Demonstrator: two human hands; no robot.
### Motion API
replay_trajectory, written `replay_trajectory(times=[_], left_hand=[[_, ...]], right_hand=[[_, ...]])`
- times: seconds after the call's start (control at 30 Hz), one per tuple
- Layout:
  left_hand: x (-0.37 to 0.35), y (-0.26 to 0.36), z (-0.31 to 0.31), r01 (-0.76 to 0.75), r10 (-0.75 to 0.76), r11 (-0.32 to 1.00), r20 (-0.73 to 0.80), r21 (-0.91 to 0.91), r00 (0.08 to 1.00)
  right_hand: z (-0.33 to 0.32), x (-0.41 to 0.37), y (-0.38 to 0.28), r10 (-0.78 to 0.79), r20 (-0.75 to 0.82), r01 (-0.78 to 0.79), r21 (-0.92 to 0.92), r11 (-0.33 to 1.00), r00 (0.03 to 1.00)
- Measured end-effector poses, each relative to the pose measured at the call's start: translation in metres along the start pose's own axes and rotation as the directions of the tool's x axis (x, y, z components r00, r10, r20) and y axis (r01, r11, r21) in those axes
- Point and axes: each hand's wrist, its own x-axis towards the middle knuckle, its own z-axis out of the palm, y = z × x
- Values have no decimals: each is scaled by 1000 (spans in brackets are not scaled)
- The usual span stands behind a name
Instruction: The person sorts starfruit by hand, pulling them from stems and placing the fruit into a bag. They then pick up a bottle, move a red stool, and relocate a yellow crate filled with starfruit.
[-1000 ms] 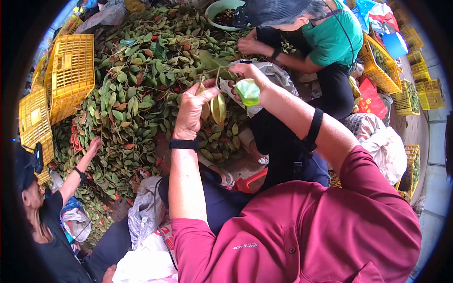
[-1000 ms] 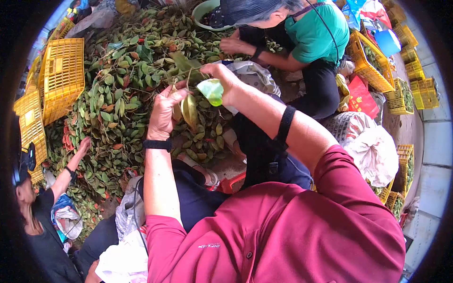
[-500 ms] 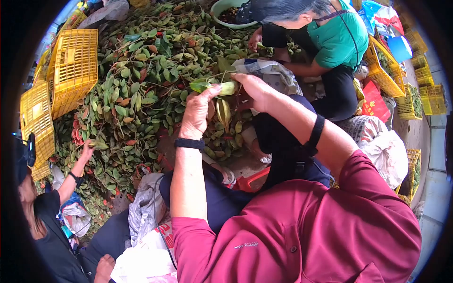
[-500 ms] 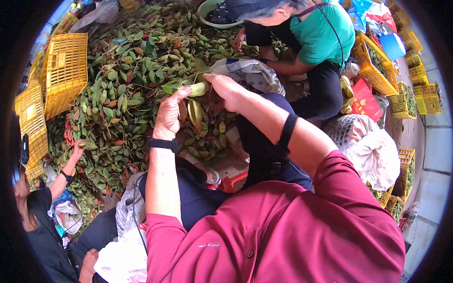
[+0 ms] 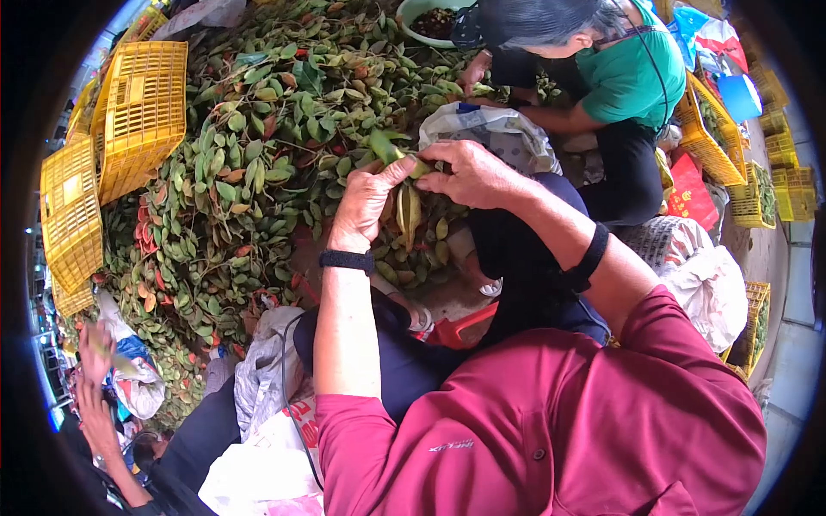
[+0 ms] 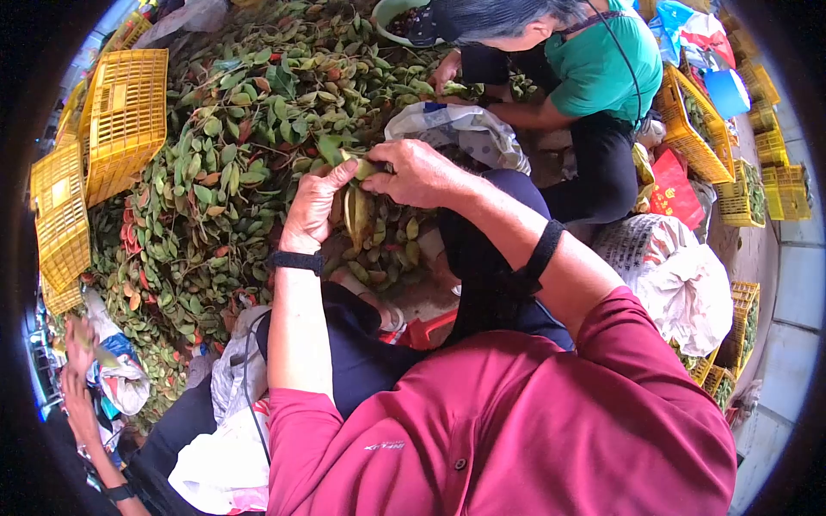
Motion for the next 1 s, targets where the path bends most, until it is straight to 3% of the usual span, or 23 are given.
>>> replay_trajectory(times=[0.07,0.17,0.27,0.3,0.33,0.4,0.5,0.6,0.67,0.73,0.77,0.8,0.87,0.93,1.0], left_hand=[[-3,0,0,-46,47,999,95,-15,994],[-4,0,1,-96,96,995,78,-1,992],[-6,2,-3,-93,97,994,96,-50,991],[-7,3,-5,-86,87,996,104,-7,991],[-9,6,-9,-79,75,996,114,36,991],[-9,12,-13,-70,53,991,140,117,989],[-19,20,-10,-121,85,968,167,219,982],[-16,19,-13,-182,129,942,199,282,972],[-9,12,-19,-206,165,890,135,406,977],[-2,9,-21,-345,348,686,128,641,929],[-1,4,-20,-377,437,529,136,761,889],[1,4,-15,-382,520,352,160,855,839],[8,-5,-14,-437,640,172,237,883,731],[11,-10,-3,-441,718,10,301,898,628],[7,-10,9,-459,688,-36,355,888,633]], right_hand=[[1,-1,3,-24,-12,24,-5,1000,1000],[7,-2,7,-93,-96,91,-17,996,991],[4,-2,2,25,-89,-5,223,975,996],[3,1,3,42,-131,14,397,918,991],[-2,4,4,191,-163,-86,502,860,968],[-27,12,15,417,-196,-69,838,542,887],[-41,24,27,448,-310,119,906,406,838],[-35,20,10,416,-184,156,983,101,891],[-27,24,23,371,-96,96,995,18,924],[-20,30,11,405,-77,96,995,-25,911],[-14,32,3,491,-190,175,982,78,850],[-11,29,-1,473,-213,174,977,126,855],[-9,29,-8,427,-261,177,958,226,866],[-19,38,-14,504,-274,195,959,204,819],[-38,59,-2,575,-290,208,956,206,765]])
